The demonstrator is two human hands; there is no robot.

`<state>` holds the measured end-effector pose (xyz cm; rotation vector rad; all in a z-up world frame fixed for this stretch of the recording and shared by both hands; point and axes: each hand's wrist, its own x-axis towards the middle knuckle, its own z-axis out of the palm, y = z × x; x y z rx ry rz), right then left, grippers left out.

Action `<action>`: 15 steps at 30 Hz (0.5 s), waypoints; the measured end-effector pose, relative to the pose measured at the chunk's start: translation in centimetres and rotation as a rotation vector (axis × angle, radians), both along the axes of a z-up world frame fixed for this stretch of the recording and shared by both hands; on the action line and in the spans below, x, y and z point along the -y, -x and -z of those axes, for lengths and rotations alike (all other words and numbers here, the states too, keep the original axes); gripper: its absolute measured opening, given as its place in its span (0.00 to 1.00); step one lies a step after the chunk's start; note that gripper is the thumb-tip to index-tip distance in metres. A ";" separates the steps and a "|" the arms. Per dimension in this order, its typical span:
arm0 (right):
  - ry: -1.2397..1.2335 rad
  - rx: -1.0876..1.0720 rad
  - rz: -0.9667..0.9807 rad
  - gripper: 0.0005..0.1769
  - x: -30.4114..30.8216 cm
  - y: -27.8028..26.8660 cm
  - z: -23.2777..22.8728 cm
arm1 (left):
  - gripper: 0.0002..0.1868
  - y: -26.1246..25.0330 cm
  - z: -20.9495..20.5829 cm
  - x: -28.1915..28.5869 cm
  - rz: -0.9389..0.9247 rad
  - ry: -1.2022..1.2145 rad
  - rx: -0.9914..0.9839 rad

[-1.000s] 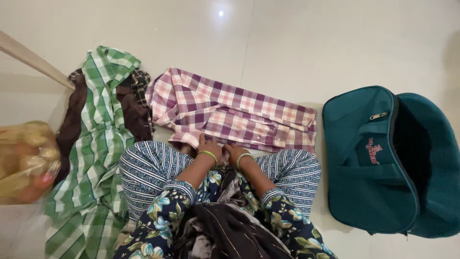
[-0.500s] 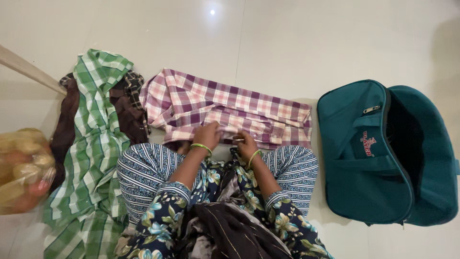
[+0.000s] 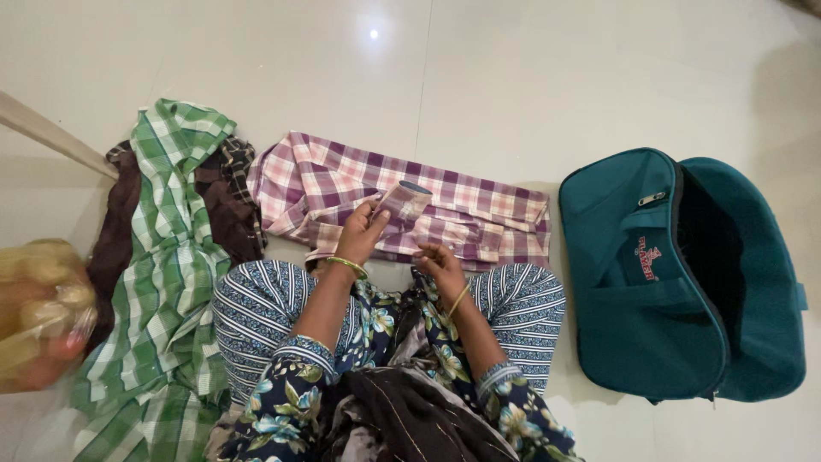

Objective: The person folds a plaid shirt by smoothing the fabric, folding in the sleeves and sides, and then folding the body of the shirt into a square before placing it into a bag.

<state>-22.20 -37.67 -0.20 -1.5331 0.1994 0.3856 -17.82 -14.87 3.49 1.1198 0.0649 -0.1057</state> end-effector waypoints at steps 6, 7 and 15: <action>0.037 0.148 0.050 0.22 0.2 2.9 -5.2 | 0.10 1.9 -5.3 0.1 0.023 -0.239 0.110; 0.102 0.170 0.086 0.25 0.4 3.5 -7.1 | 0.11 2.6 -6.6 0.2 0.048 -0.359 0.134; 0.387 0.801 -0.131 0.47 0.2 6.2 -20.7 | 0.10 8.9 -12.4 1.0 0.167 -0.623 0.486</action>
